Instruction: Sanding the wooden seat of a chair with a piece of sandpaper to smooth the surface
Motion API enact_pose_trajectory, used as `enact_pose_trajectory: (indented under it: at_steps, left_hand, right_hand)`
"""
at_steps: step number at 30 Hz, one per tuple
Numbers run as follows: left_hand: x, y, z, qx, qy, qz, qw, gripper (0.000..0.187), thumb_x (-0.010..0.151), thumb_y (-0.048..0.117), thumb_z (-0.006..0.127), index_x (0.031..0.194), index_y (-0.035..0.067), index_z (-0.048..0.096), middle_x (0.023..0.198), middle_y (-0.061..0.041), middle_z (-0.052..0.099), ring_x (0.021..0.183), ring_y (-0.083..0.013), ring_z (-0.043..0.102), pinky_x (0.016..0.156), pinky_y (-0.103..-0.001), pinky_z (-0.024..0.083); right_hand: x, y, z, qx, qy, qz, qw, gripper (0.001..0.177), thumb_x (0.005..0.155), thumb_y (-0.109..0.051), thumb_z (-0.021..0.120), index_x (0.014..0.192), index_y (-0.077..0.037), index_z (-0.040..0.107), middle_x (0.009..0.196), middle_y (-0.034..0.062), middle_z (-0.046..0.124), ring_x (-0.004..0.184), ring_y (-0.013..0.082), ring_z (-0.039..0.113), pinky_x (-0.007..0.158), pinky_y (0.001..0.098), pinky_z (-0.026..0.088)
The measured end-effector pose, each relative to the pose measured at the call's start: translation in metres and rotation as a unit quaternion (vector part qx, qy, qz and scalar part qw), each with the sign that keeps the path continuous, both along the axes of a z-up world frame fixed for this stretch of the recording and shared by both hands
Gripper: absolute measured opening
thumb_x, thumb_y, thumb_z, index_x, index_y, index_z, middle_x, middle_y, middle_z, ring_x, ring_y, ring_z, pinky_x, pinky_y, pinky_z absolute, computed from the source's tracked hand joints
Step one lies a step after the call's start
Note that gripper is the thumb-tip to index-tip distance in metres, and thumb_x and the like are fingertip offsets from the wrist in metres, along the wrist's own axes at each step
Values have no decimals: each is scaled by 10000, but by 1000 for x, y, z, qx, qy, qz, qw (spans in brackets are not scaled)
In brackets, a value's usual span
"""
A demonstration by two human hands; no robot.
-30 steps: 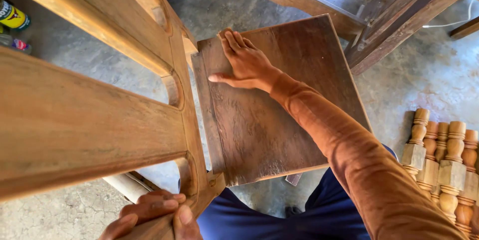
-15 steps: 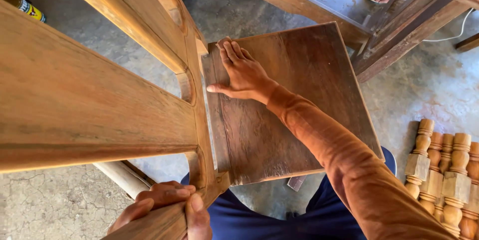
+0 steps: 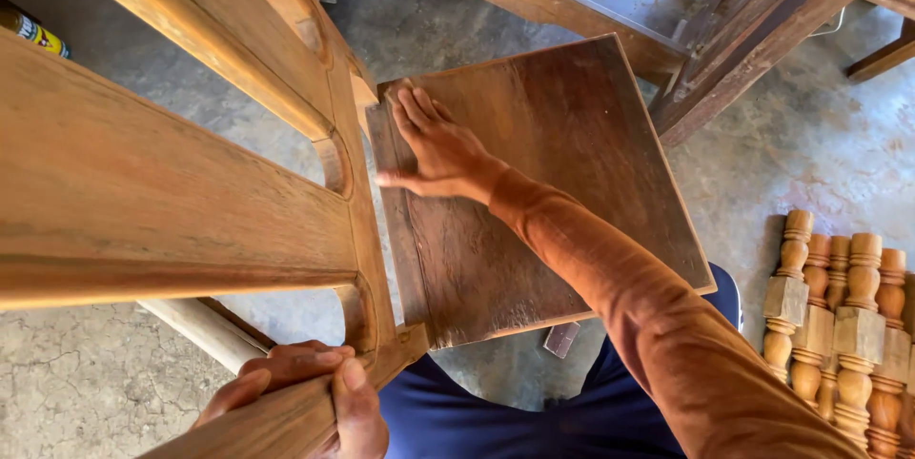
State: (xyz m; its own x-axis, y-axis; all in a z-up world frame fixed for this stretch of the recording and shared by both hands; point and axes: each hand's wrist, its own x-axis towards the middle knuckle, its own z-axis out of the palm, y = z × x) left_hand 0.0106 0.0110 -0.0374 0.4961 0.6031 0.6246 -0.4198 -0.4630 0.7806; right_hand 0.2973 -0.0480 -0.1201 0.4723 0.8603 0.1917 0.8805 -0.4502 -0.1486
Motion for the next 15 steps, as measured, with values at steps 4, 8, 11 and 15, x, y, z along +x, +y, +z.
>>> enact_pose_trajectory:
  at_steps: [4, 8, 11, 15]
  left_hand:
    - [2, -4, 0, 7, 19, 45, 999, 529, 807, 125, 626, 1211, 162, 287, 821, 32, 614, 719, -57, 586, 810, -172, 480]
    - [0, 1, 2, 43, 44, 42, 997, 559, 790, 127, 622, 1239, 164, 290, 854, 71, 619, 738, -12, 594, 839, -124, 444]
    - [0, 1, 7, 41, 27, 23, 999, 556, 815, 114, 624, 1264, 173, 301, 893, 30, 620, 751, -49, 615, 797, -171, 516]
    - [-4, 4, 4, 37, 31, -10, 999, 583, 810, 104, 618, 1290, 208, 304, 917, 34, 624, 767, -43, 622, 806, -168, 516]
  right_hand:
    - [-74, -45, 19, 46, -42, 83, 995, 1020, 845, -739, 279, 1419, 101, 213, 1484, 302, 217, 1408, 395, 184, 1166, 436, 151]
    - [-62, -54, 10, 33, -19, 118, 992, 1011, 850, -725, 110, 1407, 106, 253, 1503, 264, 209, 1412, 367, 187, 1173, 394, 139]
    - [-6, -19, -6, -7, -51, 67, 996, 979, 858, -759, 217, 1469, 1, 129, 1510, 275, 120, 1389, 422, 204, 1121, 480, 240]
    - [7, -3, 2, -11, -16, 15, 1000, 988, 873, -739, 290, 1424, 64, 125, 1476, 294, 103, 1386, 432, 138, 1132, 466, 157]
